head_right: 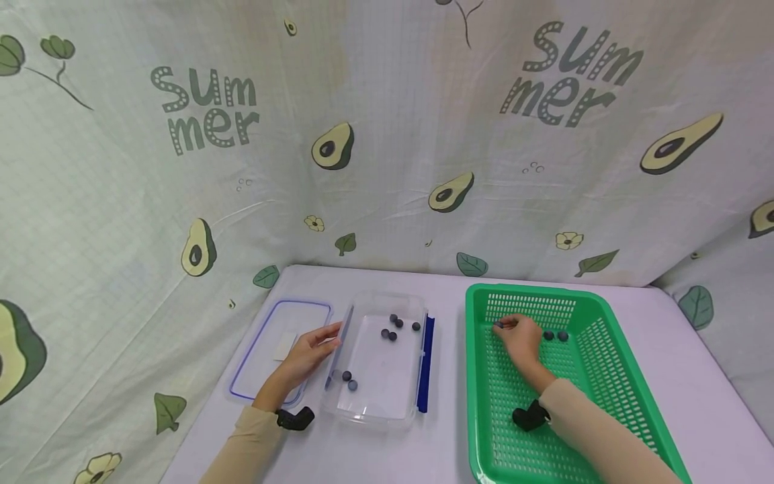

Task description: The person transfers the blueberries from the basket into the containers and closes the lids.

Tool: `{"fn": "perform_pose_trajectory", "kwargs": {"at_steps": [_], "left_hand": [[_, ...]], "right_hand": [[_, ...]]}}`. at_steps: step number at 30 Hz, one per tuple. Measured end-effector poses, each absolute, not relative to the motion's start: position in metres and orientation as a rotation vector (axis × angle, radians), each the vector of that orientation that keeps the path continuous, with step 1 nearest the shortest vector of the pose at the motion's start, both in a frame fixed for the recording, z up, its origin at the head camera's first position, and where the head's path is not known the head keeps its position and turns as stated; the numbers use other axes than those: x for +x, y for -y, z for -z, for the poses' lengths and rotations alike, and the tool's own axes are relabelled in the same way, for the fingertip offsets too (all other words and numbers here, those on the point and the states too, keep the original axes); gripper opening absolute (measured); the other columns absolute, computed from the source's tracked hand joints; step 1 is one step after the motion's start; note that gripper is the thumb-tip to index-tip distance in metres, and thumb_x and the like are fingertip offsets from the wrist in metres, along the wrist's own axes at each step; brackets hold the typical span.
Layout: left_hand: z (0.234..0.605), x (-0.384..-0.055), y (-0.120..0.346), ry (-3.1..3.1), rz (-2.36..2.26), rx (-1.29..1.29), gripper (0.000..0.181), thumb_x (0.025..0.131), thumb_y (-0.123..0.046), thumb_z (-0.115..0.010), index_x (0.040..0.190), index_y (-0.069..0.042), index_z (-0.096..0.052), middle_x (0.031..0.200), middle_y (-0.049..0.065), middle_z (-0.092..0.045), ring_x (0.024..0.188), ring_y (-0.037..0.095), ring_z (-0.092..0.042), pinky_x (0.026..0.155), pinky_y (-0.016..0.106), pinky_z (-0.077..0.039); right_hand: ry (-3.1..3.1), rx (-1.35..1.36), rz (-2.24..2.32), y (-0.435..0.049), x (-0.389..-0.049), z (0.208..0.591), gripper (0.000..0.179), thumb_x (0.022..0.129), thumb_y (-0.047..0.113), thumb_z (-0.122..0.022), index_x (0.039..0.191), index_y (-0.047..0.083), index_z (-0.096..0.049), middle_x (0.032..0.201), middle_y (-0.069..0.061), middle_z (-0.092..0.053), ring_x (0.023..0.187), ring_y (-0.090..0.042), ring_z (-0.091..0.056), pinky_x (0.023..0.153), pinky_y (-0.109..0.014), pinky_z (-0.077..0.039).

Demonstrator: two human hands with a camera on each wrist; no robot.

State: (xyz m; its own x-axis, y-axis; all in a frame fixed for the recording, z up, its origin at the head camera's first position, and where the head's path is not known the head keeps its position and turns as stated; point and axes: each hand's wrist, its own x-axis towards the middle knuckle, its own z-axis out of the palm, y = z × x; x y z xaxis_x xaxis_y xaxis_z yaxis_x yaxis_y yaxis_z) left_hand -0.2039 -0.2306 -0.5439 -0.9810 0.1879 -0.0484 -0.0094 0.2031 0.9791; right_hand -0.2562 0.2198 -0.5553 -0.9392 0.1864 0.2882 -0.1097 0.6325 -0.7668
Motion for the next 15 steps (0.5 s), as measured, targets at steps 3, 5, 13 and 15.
{"fn": "perform_pose_trajectory", "kwargs": {"at_steps": [3, 5, 13, 15], "left_hand": [[0.543, -0.204, 0.231, -2.313, -1.883, 0.174, 0.053, 0.098, -0.022, -0.066, 0.145, -0.003, -0.050, 0.140, 0.016, -0.054, 0.128, 0.029, -0.051, 0.104, 0.030, -0.042], [0.543, -0.204, 0.231, -2.310, -1.886, 0.172, 0.053, 0.098, -0.022, -0.066, 0.145, -0.003, -0.050, 0.140, 0.016, -0.054, 0.128, 0.029, -0.051, 0.104, 0.030, -0.042], [0.545, -0.205, 0.232, -2.299, -1.893, 0.161, 0.055, 0.096, -0.024, -0.069, 0.145, -0.005, -0.051, 0.139, 0.013, -0.055, 0.129, 0.028, -0.049, 0.106, 0.034, -0.040], [0.544, -0.205, 0.231, -2.301, -1.893, 0.160, 0.055, 0.096, -0.025, -0.069, 0.144, -0.006, -0.052, 0.139, 0.012, -0.055, 0.129, 0.028, -0.050, 0.107, 0.035, -0.040]], "right_hand": [[2.517, -0.069, -1.225, -0.222, -0.256, 0.553, 0.020, 0.080, 0.002, -0.081, 0.092, -0.011, -0.072, 0.086, -0.023, -0.072, 0.068, -0.020, -0.067, 0.056, -0.012, -0.045], [2.513, -0.083, -1.233, -0.224, -0.255, 0.552, 0.021, 0.079, 0.002, -0.081, 0.093, -0.011, -0.072, 0.086, -0.023, -0.072, 0.067, -0.017, -0.067, 0.055, -0.012, -0.045], [2.492, -0.128, -1.259, -0.230, -0.251, 0.537, 0.020, 0.081, 0.004, -0.080, 0.094, -0.010, -0.072, 0.086, -0.021, -0.072, 0.066, -0.007, -0.062, 0.056, -0.013, -0.044], [2.485, -0.147, -1.281, -0.231, -0.251, 0.531, 0.021, 0.082, 0.005, -0.080, 0.095, -0.009, -0.073, 0.087, -0.020, -0.072, 0.064, 0.000, -0.059, 0.056, -0.012, -0.045]]}}
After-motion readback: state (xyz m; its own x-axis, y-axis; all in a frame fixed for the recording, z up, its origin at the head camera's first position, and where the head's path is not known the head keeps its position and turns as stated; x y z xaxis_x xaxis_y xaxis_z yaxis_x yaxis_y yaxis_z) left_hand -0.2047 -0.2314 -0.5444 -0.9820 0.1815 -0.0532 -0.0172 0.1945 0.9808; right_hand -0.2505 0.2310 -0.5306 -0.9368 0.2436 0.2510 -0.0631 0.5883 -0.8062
